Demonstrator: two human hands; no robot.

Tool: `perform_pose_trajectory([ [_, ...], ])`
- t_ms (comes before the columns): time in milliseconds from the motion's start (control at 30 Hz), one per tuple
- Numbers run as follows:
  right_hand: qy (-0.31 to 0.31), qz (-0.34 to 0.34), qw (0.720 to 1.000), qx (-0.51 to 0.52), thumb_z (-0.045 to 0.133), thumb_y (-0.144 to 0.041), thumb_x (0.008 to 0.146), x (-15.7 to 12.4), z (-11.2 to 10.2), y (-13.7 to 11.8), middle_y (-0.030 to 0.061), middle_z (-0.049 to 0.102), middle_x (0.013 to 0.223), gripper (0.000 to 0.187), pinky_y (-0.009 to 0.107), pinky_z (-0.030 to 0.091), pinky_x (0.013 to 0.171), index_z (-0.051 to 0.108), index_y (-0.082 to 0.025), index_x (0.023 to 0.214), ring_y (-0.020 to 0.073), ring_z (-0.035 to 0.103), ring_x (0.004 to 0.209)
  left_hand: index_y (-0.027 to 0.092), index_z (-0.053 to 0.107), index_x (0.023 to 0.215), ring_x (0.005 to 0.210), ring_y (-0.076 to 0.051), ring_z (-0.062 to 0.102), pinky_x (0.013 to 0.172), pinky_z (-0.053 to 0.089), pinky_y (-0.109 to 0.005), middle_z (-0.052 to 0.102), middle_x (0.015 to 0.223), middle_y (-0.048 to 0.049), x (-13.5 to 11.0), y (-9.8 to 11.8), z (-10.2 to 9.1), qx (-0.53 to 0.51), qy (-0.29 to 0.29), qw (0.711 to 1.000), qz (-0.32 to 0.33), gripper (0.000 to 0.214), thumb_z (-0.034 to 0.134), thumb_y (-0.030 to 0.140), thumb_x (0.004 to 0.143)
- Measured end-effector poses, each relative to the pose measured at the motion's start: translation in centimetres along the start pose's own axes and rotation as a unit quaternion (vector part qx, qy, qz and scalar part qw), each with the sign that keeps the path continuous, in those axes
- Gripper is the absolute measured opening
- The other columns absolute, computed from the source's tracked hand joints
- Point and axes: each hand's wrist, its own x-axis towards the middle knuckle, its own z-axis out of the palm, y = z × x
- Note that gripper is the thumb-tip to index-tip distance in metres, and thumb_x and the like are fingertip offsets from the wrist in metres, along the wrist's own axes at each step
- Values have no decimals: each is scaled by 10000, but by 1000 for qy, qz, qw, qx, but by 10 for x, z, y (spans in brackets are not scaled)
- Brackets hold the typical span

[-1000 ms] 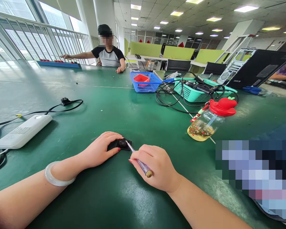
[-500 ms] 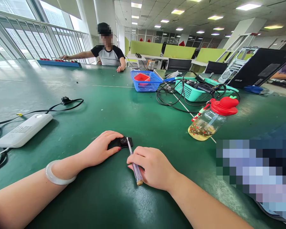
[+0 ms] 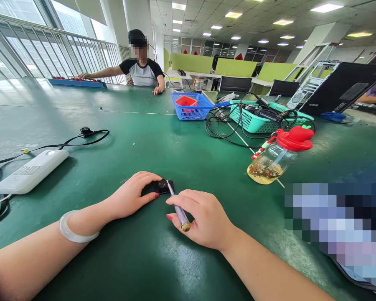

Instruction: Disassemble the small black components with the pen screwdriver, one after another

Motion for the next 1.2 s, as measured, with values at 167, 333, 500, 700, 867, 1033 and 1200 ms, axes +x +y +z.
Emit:
perform_pose_trajectory([
  [167,47,6,999,-6,537,-223,910,0,-2,0,24,688,809,179,254,529,627,633,-228,1061,141,640,676,241,586,1194,1198,-266,524,1062,421,-479,635,1229,-61,0,-2,1,-8,5,1000,5,352,595,346,858],
  [333,69,14,998,-7,546,-221,922,-2,0,1,22,696,813,180,260,527,622,641,-236,1075,141,641,678,250,588,1193,1198,-266,524,1059,423,-473,636,1231,-54,0,-2,1,-7,3,1000,4,355,600,363,857],
  [500,80,29,996,0,572,-213,916,-2,0,3,14,709,836,156,243,524,627,649,-238,1050,129,645,684,245,588,1191,1198,-267,524,1063,416,-473,636,1232,-55,0,0,0,-8,2,1000,4,354,608,357,856],
  [700,94,49,994,5,568,-209,914,-1,0,1,10,716,848,161,238,537,650,657,-249,1041,134,663,698,243,586,1186,1203,-263,519,1068,414,-463,635,1233,-53,0,1,-1,-5,-3,1000,1,352,623,346,850],
  [867,105,65,992,20,569,-223,925,-1,1,2,8,717,856,166,228,546,655,660,-255,1060,130,671,705,246,594,1174,1193,-273,527,1059,418,-472,639,1223,-58,0,2,-1,-7,-2,1000,5,338,605,370,860],
  [1033,101,64,993,18,565,-271,942,-2,1,3,10,726,873,166,235,553,673,655,-258,1080,136,684,730,237,587,1184,1208,-266,512,1069,409,-465,634,1235,-50,0,3,-2,-5,-12,1000,-8,350,622,347,854],
  [1200,111,53,992,21,588,-272,932,-2,0,3,2,724,853,145,227,542,656,658,-258,1058,129,677,706,244,587,1187,1208,-261,511,1071,406,-458,635,1236,-41,1,3,-2,-2,-11,1000,-6,357,628,357,851],
])
